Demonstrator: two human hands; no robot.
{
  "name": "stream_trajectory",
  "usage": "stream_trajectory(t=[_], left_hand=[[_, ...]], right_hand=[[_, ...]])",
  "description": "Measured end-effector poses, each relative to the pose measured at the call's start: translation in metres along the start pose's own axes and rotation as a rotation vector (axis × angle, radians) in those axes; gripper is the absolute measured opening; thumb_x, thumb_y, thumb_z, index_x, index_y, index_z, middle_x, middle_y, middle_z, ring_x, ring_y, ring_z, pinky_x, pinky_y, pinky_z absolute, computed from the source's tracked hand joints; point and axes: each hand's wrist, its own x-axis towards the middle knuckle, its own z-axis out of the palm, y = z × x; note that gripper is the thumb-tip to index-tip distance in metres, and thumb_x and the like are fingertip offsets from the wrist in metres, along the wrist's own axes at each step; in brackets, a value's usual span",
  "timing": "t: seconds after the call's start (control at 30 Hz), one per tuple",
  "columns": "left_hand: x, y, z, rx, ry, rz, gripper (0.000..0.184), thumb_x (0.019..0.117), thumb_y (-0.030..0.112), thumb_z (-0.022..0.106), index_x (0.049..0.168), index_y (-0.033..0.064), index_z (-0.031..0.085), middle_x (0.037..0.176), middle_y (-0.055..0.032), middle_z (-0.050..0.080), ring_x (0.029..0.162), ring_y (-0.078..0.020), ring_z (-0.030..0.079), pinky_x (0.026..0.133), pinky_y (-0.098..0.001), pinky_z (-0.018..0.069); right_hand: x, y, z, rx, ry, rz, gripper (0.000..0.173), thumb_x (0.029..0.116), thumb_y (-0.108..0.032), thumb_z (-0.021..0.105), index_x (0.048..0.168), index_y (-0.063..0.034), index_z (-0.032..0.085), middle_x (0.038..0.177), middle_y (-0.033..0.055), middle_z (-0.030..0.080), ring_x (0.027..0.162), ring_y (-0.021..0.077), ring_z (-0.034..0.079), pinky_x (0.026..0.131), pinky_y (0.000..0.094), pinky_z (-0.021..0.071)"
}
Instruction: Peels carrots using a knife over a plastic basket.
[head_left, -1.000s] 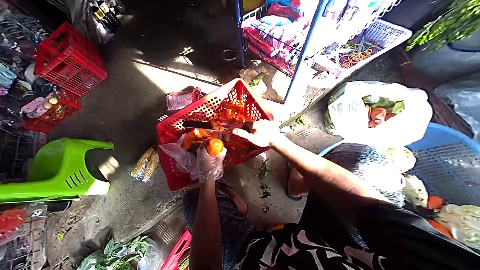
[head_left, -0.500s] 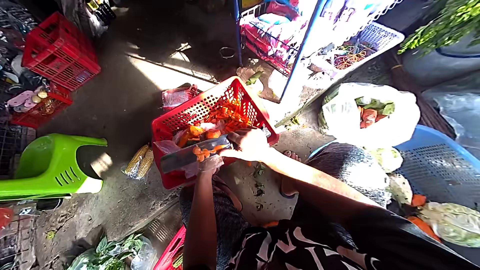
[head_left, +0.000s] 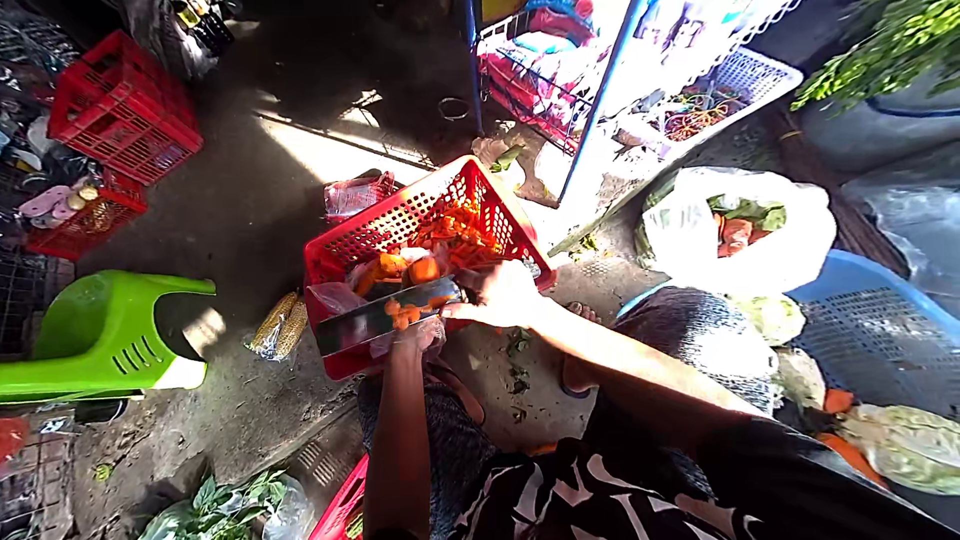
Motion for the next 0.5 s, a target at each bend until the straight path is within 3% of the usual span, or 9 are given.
stream_trajectory(t=[0.13,0.23,0.3,0.37,0.43,0.5], left_hand=[[0.009,0.000,0.006,0.050,-0.076,0.071,0.016,0.0978,-0.011,0.049,0.112,-0.0052,0.054,0.089,-0.0052,0.056,0.079,-0.0085,0.056,0.074,-0.0240,0.0508],[0.021,0.002,0.005,-0.063,-0.154,0.109,0.015,0.0978,-0.008,0.051,0.107,0.0030,0.054,0.078,-0.0021,0.062,0.067,-0.0091,0.061,0.062,-0.0249,0.0544],[0.021,-0.004,-0.003,-0.113,-0.272,0.130,0.028,0.0960,-0.007,0.049,0.122,0.0041,0.045,0.085,-0.0025,0.062,0.072,-0.0101,0.064,0.064,-0.0259,0.0565],[0.018,-0.007,-0.007,-0.152,-0.333,0.148,0.037,0.0883,-0.005,0.052,0.123,0.0051,0.043,0.087,-0.0020,0.064,0.074,-0.0101,0.066,0.065,-0.0257,0.0583],[0.019,-0.002,-0.007,-0.171,-0.296,0.128,0.036,0.0889,-0.008,0.055,0.121,0.0030,0.044,0.086,-0.0051,0.064,0.072,-0.0117,0.066,0.063,-0.0259,0.0586],[0.022,0.003,-0.005,-0.213,-0.218,0.079,0.024,0.0933,-0.011,0.052,0.114,0.0022,0.048,0.080,-0.0063,0.065,0.065,-0.0116,0.065,0.058,-0.0249,0.0577]], right_hand=[[0.006,0.015,0.006,-0.038,-0.161,0.154,0.095,0.0881,-0.088,0.034,0.108,-0.0032,0.073,0.088,0.0200,0.073,0.088,0.0422,0.072,0.072,0.0634,0.0535],[0.015,0.022,0.001,-0.012,-0.287,0.343,0.089,0.0911,-0.083,0.038,0.118,-0.0049,0.070,0.093,0.0231,0.072,0.096,0.0463,0.070,0.079,0.0669,0.0506],[0.023,0.030,-0.007,0.039,-0.333,0.528,0.085,0.0942,-0.081,0.036,0.122,-0.0081,0.069,0.100,0.0235,0.072,0.102,0.0462,0.068,0.085,0.0689,0.0494],[0.028,0.039,-0.011,0.074,-0.279,0.637,0.081,0.0960,-0.079,0.035,0.121,-0.0101,0.070,0.101,0.0229,0.072,0.101,0.0461,0.069,0.085,0.0697,0.0500],[0.027,0.032,-0.012,0.136,-0.208,0.574,0.080,0.0942,-0.080,0.038,0.114,-0.0106,0.073,0.094,0.0197,0.073,0.095,0.0429,0.070,0.080,0.0692,0.0509],[0.019,0.014,-0.015,0.198,-0.184,0.409,0.072,0.0939,-0.076,0.047,0.105,-0.0100,0.074,0.085,0.0156,0.071,0.086,0.0384,0.069,0.075,0.0663,0.0508]])
